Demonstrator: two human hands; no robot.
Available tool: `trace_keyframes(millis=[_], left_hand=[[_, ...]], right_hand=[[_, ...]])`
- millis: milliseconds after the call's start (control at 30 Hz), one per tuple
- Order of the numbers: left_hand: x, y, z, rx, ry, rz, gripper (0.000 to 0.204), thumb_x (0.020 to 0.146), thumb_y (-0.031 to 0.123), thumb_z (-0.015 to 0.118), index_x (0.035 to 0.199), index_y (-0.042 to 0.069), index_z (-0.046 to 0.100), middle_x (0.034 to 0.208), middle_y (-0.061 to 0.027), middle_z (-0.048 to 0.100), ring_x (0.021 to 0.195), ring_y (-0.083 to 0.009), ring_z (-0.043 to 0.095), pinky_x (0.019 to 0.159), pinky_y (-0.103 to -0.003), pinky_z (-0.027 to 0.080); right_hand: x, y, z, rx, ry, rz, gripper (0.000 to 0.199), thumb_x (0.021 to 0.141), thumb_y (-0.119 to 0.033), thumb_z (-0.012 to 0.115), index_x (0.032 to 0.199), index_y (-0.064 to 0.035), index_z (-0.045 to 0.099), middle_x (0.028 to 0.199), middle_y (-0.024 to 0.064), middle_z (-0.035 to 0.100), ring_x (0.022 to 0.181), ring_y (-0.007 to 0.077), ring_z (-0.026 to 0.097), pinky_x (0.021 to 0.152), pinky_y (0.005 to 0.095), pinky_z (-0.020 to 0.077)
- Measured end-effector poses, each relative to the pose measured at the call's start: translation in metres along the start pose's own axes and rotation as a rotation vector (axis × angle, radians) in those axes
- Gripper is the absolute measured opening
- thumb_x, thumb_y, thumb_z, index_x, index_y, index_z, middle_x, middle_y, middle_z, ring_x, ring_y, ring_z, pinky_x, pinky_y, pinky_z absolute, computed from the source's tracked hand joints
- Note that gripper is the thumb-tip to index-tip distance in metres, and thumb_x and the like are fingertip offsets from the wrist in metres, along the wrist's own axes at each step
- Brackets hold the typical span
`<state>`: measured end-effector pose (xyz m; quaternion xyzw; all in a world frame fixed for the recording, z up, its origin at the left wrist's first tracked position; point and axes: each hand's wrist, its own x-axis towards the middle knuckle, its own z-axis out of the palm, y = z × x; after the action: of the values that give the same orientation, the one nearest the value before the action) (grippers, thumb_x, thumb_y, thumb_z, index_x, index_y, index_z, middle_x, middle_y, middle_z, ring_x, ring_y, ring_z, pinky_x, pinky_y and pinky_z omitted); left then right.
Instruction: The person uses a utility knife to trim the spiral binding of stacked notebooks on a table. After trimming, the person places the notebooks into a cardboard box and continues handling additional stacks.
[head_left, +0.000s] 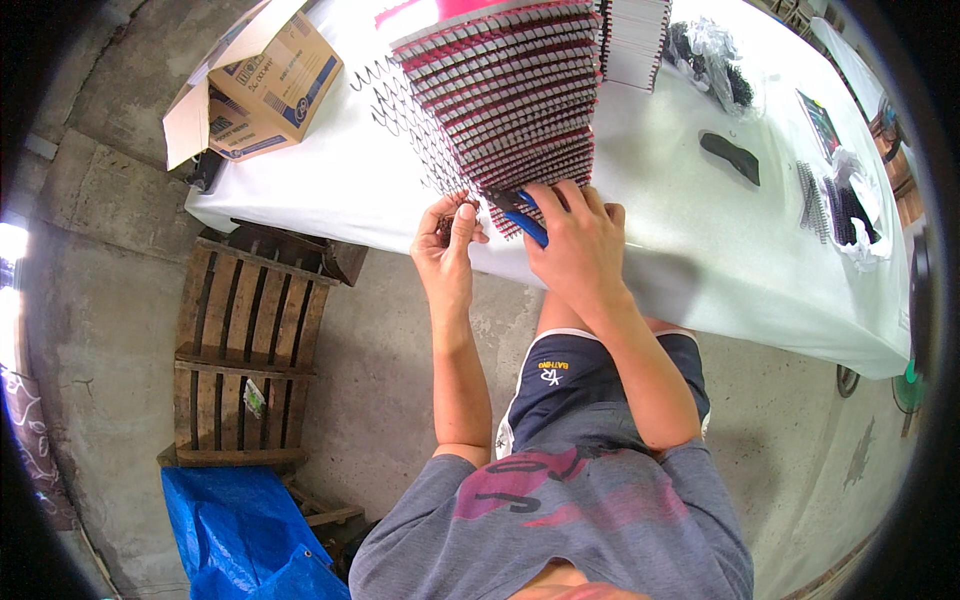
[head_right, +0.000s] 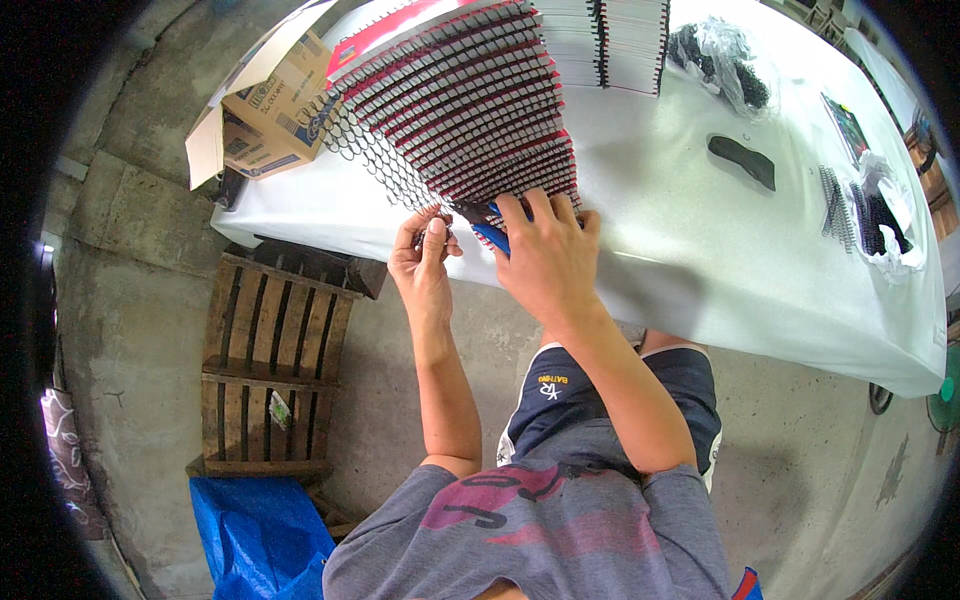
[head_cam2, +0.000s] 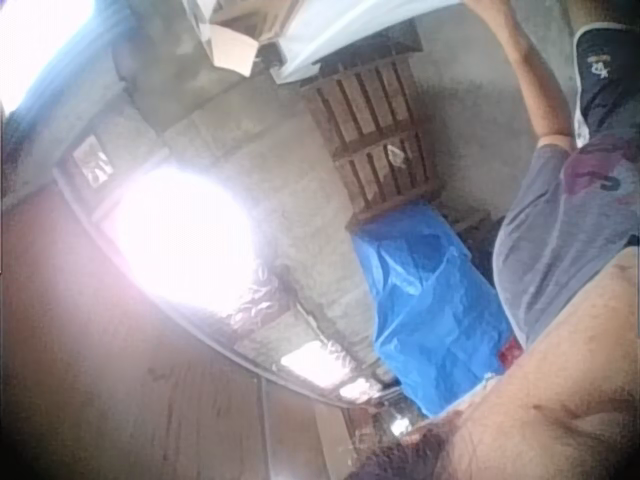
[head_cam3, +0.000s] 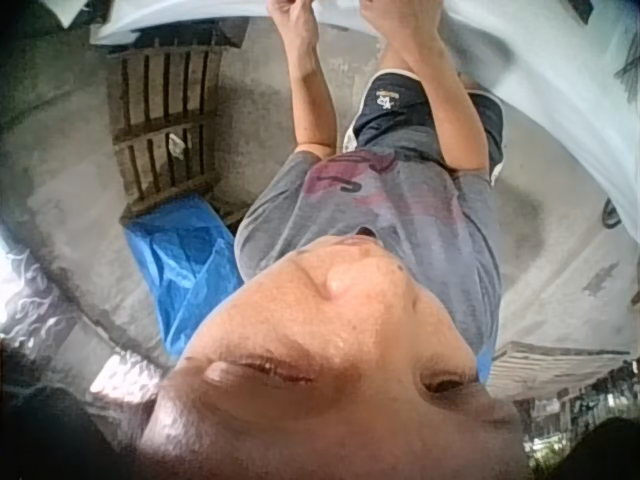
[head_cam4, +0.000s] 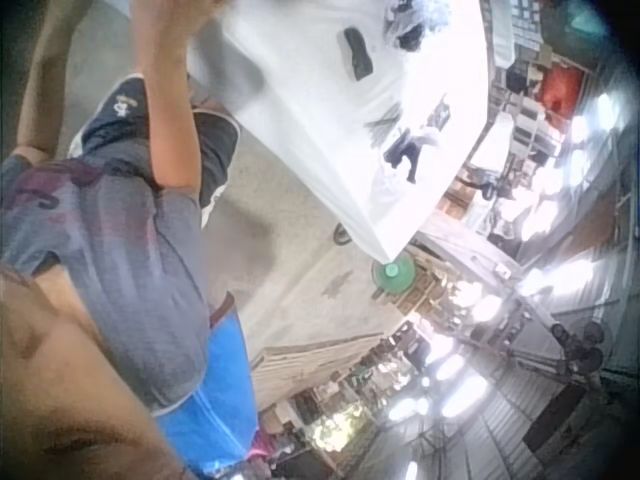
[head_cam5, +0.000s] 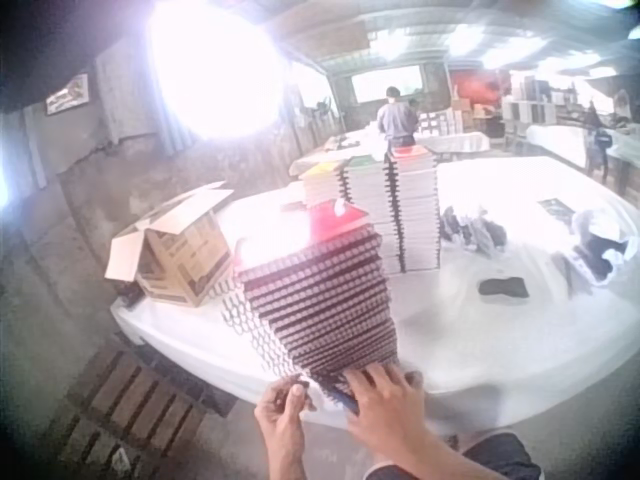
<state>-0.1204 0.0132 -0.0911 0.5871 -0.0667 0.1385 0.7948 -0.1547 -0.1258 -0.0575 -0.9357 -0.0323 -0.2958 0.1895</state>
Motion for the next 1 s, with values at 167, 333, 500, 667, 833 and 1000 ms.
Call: trace_keyframes(millis=[167,333,500,667,833,1000], left_hand=[[0.001,0.000,0.001,-0.026,0.011,-0.002,0.021,0.087,0.012,0.061,0.102,-0.003,0.059,0.085,-0.0075,0.061,0.066,-0.0089,0.053,0.056,-0.023,0.044],[0.000,-0.003,0.005,-0.037,0.066,0.018,0.021,0.087,0.011,0.061,0.102,-0.003,0.059,0.086,-0.0080,0.062,0.064,-0.0078,0.052,0.054,-0.020,0.042],[0.001,0.005,-0.013,-0.080,0.102,0.021,0.033,0.086,0.006,0.059,0.117,-0.004,0.053,0.084,-0.0086,0.063,0.057,-0.0058,0.050,0.050,-0.018,0.039],[0.001,0.017,-0.011,-0.015,-0.074,-0.065,0.044,0.083,0.006,0.062,0.124,-0.005,0.049,0.080,-0.0068,0.062,0.057,-0.0052,0.050,0.048,-0.017,0.038],[0.007,0.020,-0.010,-0.017,-0.038,-0.101,0.033,0.084,0.008,0.062,0.113,-0.005,0.056,0.079,-0.0072,0.062,0.058,-0.0062,0.050,0.049,-0.018,0.039],[0.006,0.019,-0.006,0.007,-0.025,-0.054,0.024,0.085,0.008,0.061,0.105,-0.006,0.060,0.080,-0.0098,0.063,0.058,-0.0071,0.050,0.051,-0.019,0.040]], right_hand=[[0.002,0.006,0.004,0.075,0.016,-0.023,0.029,0.066,-0.019,0.070,0.093,-0.0144,0.059,0.083,0.0027,0.057,0.079,0.0230,0.058,0.066,0.0390,0.0431],[0.002,0.010,0.011,0.168,-0.070,0.034,0.030,0.066,-0.017,0.069,0.095,-0.0143,0.061,0.080,0.0054,0.059,0.075,0.0254,0.061,0.064,0.0380,0.0465],[0.002,0.011,0.002,0.139,-0.062,0.014,0.036,0.067,-0.013,0.068,0.102,-0.0152,0.062,0.091,0.0038,0.059,0.085,0.0251,0.059,0.077,0.0392,0.0432],[0.002,0.006,-0.003,0.018,0.083,-0.045,0.042,0.064,-0.018,0.071,0.104,-0.0170,0.059,0.095,0.0007,0.054,0.092,0.0201,0.052,0.082,0.0418,0.0356],[0.006,-0.007,-0.004,-0.039,0.020,-0.036,0.039,0.064,-0.021,0.072,0.101,-0.0163,0.058,0.092,0.0008,0.052,0.091,0.0197,0.052,0.078,0.0440,0.0356],[0.007,-0.003,0.001,0.024,0.027,-0.054,0.033,0.063,-0.018,0.070,0.094,-0.0151,0.059,0.084,0.0022,0.055,0.082,0.0220,0.056,0.070,0.0396,0.0415]])
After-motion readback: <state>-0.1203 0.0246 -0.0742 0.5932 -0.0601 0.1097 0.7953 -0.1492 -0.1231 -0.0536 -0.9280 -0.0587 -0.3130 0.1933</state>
